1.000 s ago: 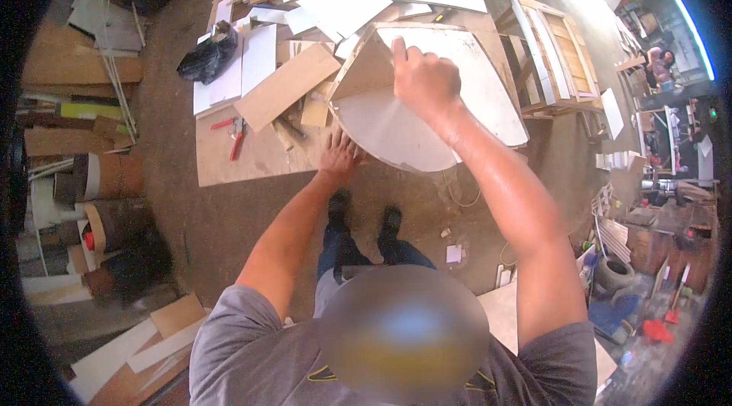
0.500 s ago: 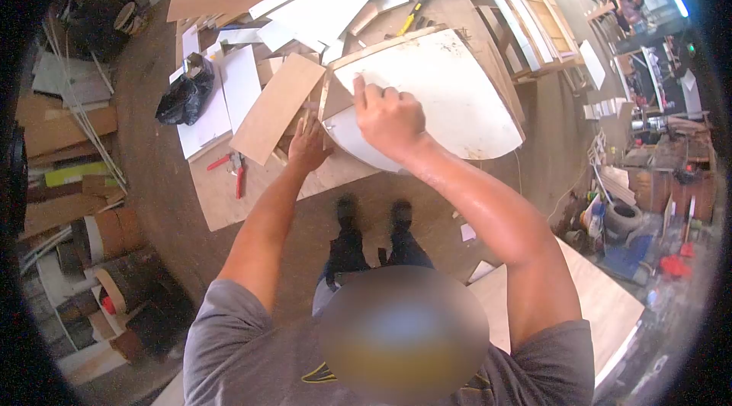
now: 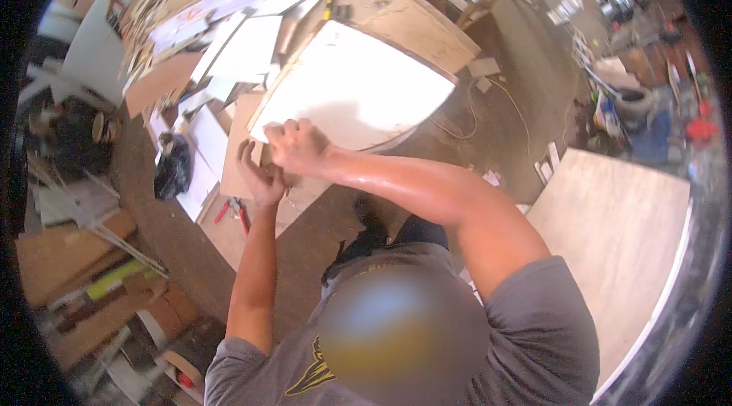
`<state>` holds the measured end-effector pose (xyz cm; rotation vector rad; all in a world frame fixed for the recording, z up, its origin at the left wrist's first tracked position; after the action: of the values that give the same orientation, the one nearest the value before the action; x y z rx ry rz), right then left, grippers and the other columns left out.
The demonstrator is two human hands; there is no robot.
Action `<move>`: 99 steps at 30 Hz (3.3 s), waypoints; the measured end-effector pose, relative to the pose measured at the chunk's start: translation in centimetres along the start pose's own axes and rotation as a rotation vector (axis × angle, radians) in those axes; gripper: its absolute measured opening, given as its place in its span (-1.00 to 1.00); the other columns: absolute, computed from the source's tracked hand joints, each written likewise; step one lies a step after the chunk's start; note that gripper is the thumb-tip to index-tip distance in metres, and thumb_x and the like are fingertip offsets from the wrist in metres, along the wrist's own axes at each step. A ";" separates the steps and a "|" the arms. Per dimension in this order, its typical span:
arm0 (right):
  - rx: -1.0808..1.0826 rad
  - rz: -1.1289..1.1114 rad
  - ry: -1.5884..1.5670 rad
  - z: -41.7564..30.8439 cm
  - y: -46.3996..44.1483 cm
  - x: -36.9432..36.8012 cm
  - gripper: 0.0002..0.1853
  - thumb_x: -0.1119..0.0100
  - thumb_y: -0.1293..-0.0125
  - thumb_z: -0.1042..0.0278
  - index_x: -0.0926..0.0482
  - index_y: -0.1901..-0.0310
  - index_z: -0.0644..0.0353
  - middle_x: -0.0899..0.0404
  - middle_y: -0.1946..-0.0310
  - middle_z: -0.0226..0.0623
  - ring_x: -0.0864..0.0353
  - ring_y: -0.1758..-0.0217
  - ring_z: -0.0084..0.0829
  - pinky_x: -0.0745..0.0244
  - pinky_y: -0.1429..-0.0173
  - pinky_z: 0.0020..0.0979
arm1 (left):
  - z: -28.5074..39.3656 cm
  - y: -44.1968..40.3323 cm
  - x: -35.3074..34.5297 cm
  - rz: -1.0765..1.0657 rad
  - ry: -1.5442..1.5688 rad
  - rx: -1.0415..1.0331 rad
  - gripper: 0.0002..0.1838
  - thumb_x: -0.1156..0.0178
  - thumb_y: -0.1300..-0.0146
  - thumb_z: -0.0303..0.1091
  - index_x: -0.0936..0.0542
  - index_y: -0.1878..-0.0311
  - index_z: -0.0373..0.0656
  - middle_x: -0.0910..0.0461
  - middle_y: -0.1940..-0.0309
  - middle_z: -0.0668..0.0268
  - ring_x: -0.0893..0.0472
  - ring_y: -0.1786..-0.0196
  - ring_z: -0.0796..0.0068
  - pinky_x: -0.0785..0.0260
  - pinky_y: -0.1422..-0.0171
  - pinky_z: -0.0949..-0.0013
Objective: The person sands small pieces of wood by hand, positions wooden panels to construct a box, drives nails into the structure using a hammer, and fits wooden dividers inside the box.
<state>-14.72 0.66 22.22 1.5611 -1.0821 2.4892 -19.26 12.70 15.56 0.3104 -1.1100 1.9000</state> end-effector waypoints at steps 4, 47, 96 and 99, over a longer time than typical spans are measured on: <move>-0.060 -0.172 0.037 0.1 1.7 0.1 -0.70 -0.33 -0.25 0.23 -0.75 0.04 0.15 -0.62 0.07 -0.32 -0.54 0.34 -0.49 -0.36 0.50 -0.49 | 2.7 -1.6 0.6 -0.077 0.101 -0.096 -0.37 -0.15 -0.07 -0.46 -0.41 -0.31 -0.29 -0.33 -0.38 -0.23 -0.32 -0.46 -0.27 -0.12 -0.57 -0.19; -2.089 0.340 -1.179 16.2 40.7 -20.7 -0.69 -0.45 -0.32 0.29 -0.68 0.10 0.39 -0.74 0.32 -0.20 -0.68 0.25 -0.48 -0.54 0.12 -0.28 | 32.7 -11.3 -25.8 -0.801 -0.199 -0.575 -0.08 -0.32 0.38 -0.44 -0.48 -0.31 -0.17 -0.47 -0.24 0.06 -0.36 -0.40 -0.12 0.00 -0.65 -0.18; -1.444 -0.138 -1.186 25.1 19.6 2.6 -0.29 -0.54 -0.27 -0.13 -0.59 -0.21 0.31 -0.72 0.16 -0.14 -0.75 0.14 -0.28 -0.68 0.14 -0.29 | 4.3 -30.9 -25.3 -0.614 0.108 0.066 -0.26 -0.16 -0.09 -0.44 -0.55 -0.47 -0.06 -0.75 -0.06 0.02 -0.74 -0.05 0.10 -0.53 -0.21 0.20; -1.143 -0.176 -0.783 26.6 19.0 5.3 -0.18 -0.58 -0.18 -0.21 -0.54 -0.27 0.26 -0.66 -0.02 -0.01 -0.69 -0.12 -0.11 -0.60 -0.13 -0.16 | 7.3 -30.5 -23.6 -0.698 -0.104 0.105 -0.19 -0.32 -0.12 -0.26 -0.44 -0.53 -0.06 -0.63 -0.29 -0.05 -0.62 -0.35 -0.03 -0.43 -0.43 0.09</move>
<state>-3.13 -30.30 23.13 1.9322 -1.7962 0.6880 16.96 -0.20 23.35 0.7548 -0.8184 1.3258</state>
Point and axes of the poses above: each hand's wrist, its own y-axis away from the middle knuckle, its own x-axis out of the back of the hand, z = x × y, the point moved 9 cm from there along -y, towards the middle knuckle
